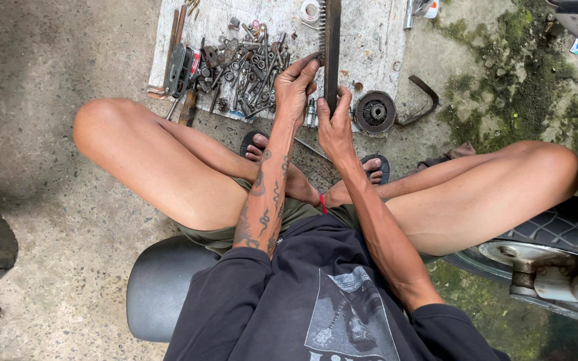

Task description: The person sits cross-legged and cleans small mechanical parts using a wire brush and a metal rod. They scrub the parts, inspect them, and place them back on a cloth among other parts.

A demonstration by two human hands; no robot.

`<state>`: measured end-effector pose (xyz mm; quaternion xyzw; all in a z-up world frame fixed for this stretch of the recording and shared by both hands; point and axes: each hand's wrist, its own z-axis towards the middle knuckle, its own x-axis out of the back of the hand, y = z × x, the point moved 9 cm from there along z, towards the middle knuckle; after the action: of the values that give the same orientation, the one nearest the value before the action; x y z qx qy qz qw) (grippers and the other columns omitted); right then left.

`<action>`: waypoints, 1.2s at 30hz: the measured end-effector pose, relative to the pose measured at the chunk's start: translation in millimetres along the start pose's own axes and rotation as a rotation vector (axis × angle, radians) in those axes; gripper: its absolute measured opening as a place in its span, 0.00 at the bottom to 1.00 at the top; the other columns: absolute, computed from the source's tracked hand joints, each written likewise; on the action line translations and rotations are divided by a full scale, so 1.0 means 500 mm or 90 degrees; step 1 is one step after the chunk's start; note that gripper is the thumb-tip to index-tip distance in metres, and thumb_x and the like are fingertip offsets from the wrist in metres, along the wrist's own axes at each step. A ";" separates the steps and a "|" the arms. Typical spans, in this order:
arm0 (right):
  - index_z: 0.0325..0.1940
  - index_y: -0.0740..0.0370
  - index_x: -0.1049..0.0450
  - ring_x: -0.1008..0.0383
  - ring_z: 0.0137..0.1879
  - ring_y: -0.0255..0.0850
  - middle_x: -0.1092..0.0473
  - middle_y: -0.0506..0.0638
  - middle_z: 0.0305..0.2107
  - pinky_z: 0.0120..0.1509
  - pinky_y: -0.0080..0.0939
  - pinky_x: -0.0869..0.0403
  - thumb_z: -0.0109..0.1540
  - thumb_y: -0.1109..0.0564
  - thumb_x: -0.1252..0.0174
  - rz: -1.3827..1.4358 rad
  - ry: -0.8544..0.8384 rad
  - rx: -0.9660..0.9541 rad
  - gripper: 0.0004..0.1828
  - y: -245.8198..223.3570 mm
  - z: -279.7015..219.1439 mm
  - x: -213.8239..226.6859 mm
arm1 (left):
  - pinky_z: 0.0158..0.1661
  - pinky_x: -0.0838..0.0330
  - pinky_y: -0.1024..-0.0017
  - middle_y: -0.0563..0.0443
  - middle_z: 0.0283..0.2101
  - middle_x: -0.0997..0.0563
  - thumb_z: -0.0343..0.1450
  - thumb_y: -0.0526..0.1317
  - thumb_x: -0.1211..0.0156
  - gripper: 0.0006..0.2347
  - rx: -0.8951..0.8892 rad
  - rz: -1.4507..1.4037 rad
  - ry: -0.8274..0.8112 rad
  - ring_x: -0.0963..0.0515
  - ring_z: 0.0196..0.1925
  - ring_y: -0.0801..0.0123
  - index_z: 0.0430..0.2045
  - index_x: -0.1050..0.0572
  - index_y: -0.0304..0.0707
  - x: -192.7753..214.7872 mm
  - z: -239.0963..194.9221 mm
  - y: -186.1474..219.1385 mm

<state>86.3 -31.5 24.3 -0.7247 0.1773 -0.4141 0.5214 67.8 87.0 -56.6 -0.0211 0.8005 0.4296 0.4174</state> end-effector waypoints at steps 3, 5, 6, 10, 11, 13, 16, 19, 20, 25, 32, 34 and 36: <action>0.51 0.57 0.47 0.36 0.34 0.42 0.35 0.50 0.31 0.39 0.42 0.38 0.63 0.44 0.57 -0.012 0.016 -0.015 0.19 -0.009 -0.001 0.007 | 0.16 0.47 0.85 0.58 0.23 0.25 0.64 0.32 0.37 0.11 0.001 0.044 0.011 0.43 0.17 0.82 0.39 0.23 0.30 -0.004 -0.007 0.011; 0.51 0.57 0.47 0.38 0.33 0.41 0.36 0.49 0.30 0.38 0.41 0.38 0.64 0.45 0.57 -0.002 0.019 -0.006 0.18 -0.007 0.000 0.006 | 0.16 0.47 0.84 0.56 0.24 0.23 0.63 0.32 0.36 0.10 -0.007 0.060 0.021 0.42 0.17 0.82 0.37 0.22 0.30 -0.004 -0.008 0.012; 0.50 0.58 0.47 0.39 0.32 0.39 0.37 0.48 0.29 0.38 0.40 0.39 0.64 0.46 0.56 0.009 0.022 0.003 0.18 -0.007 0.001 0.006 | 0.15 0.47 0.83 0.54 0.26 0.20 0.62 0.32 0.35 0.10 -0.015 0.077 0.032 0.41 0.16 0.81 0.35 0.22 0.31 -0.003 -0.008 0.013; 0.50 0.57 0.48 0.38 0.29 0.42 0.36 0.50 0.26 0.34 0.42 0.39 0.64 0.45 0.57 -0.005 0.022 -0.015 0.18 -0.015 0.002 0.012 | 0.18 0.45 0.83 0.53 0.28 0.20 0.61 0.33 0.35 0.08 -0.013 0.085 0.041 0.40 0.17 0.81 0.32 0.21 0.33 0.002 -0.006 0.001; 0.51 0.57 0.47 0.40 0.27 0.38 0.39 0.47 0.24 0.31 0.40 0.41 0.64 0.45 0.57 0.022 0.025 -0.009 0.18 -0.016 0.005 0.013 | 0.18 0.45 0.83 0.51 0.28 0.20 0.61 0.33 0.34 0.09 -0.012 0.062 0.037 0.38 0.19 0.82 0.32 0.22 0.31 0.001 -0.003 -0.001; 0.51 0.57 0.47 0.43 0.25 0.34 0.41 0.44 0.22 0.28 0.38 0.43 0.64 0.44 0.57 0.050 0.027 -0.003 0.19 -0.020 0.007 0.016 | 0.19 0.45 0.83 0.48 0.29 0.19 0.61 0.33 0.34 0.09 -0.011 0.040 0.032 0.36 0.20 0.82 0.32 0.22 0.29 0.001 0.001 -0.003; 0.52 0.58 0.48 0.39 0.26 0.36 0.37 0.47 0.27 0.30 0.39 0.40 0.65 0.45 0.58 0.020 -0.019 0.037 0.19 -0.030 0.009 0.006 | 0.18 0.45 0.85 0.55 0.26 0.22 0.60 0.34 0.33 0.08 -0.003 0.035 0.052 0.40 0.18 0.84 0.29 0.22 0.33 0.012 0.003 -0.010; 0.50 0.56 0.48 0.36 0.22 0.37 0.38 0.45 0.22 0.24 0.39 0.39 0.65 0.43 0.59 -0.007 -0.003 0.008 0.18 -0.017 0.013 0.012 | 0.21 0.41 0.84 0.50 0.28 0.20 0.61 0.32 0.34 0.06 0.001 0.000 0.054 0.30 0.24 0.83 0.28 0.22 0.34 0.022 0.008 -0.015; 0.51 0.56 0.47 0.39 0.24 0.36 0.40 0.45 0.22 0.26 0.39 0.41 0.65 0.44 0.59 0.001 -0.002 0.015 0.18 -0.028 0.009 0.016 | 0.21 0.41 0.85 0.51 0.28 0.19 0.61 0.33 0.34 0.06 -0.004 0.024 0.053 0.29 0.25 0.82 0.28 0.22 0.34 0.023 0.010 -0.013; 0.52 0.57 0.47 0.37 0.25 0.40 0.34 0.50 0.25 0.30 0.39 0.40 0.64 0.44 0.59 -0.043 -0.046 0.017 0.19 -0.051 -0.005 0.015 | 0.22 0.40 0.82 0.56 0.27 0.20 0.61 0.33 0.34 0.06 -0.014 0.064 0.070 0.29 0.27 0.81 0.27 0.22 0.35 0.030 0.008 0.009; 0.51 0.58 0.47 0.35 0.26 0.42 0.34 0.51 0.28 0.30 0.41 0.40 0.65 0.46 0.58 -0.053 -0.035 0.053 0.18 -0.050 -0.005 0.013 | 0.19 0.40 0.82 0.52 0.26 0.20 0.60 0.33 0.34 0.05 -0.032 0.055 0.074 0.33 0.21 0.81 0.25 0.22 0.34 0.036 0.010 0.015; 0.52 0.58 0.46 0.32 0.28 0.45 0.32 0.51 0.30 0.31 0.42 0.39 0.64 0.46 0.57 -0.064 -0.033 0.051 0.18 -0.049 -0.002 0.016 | 0.22 0.36 0.83 0.56 0.27 0.21 0.60 0.34 0.33 0.06 -0.029 0.080 0.090 0.29 0.26 0.82 0.26 0.22 0.36 0.033 0.008 0.023; 0.51 0.59 0.48 0.38 0.21 0.39 0.37 0.49 0.24 0.24 0.40 0.41 0.65 0.46 0.60 -0.042 -0.052 0.040 0.17 -0.051 0.004 0.014 | 0.21 0.41 0.81 0.56 0.24 0.21 0.61 0.34 0.34 0.06 -0.045 0.114 0.061 0.35 0.21 0.81 0.27 0.21 0.34 0.012 -0.006 0.038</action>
<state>87.4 -25.0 49.9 -0.7295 0.1186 -0.4068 0.5369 54.4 99.0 -47.1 0.0153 0.8023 0.4919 0.3378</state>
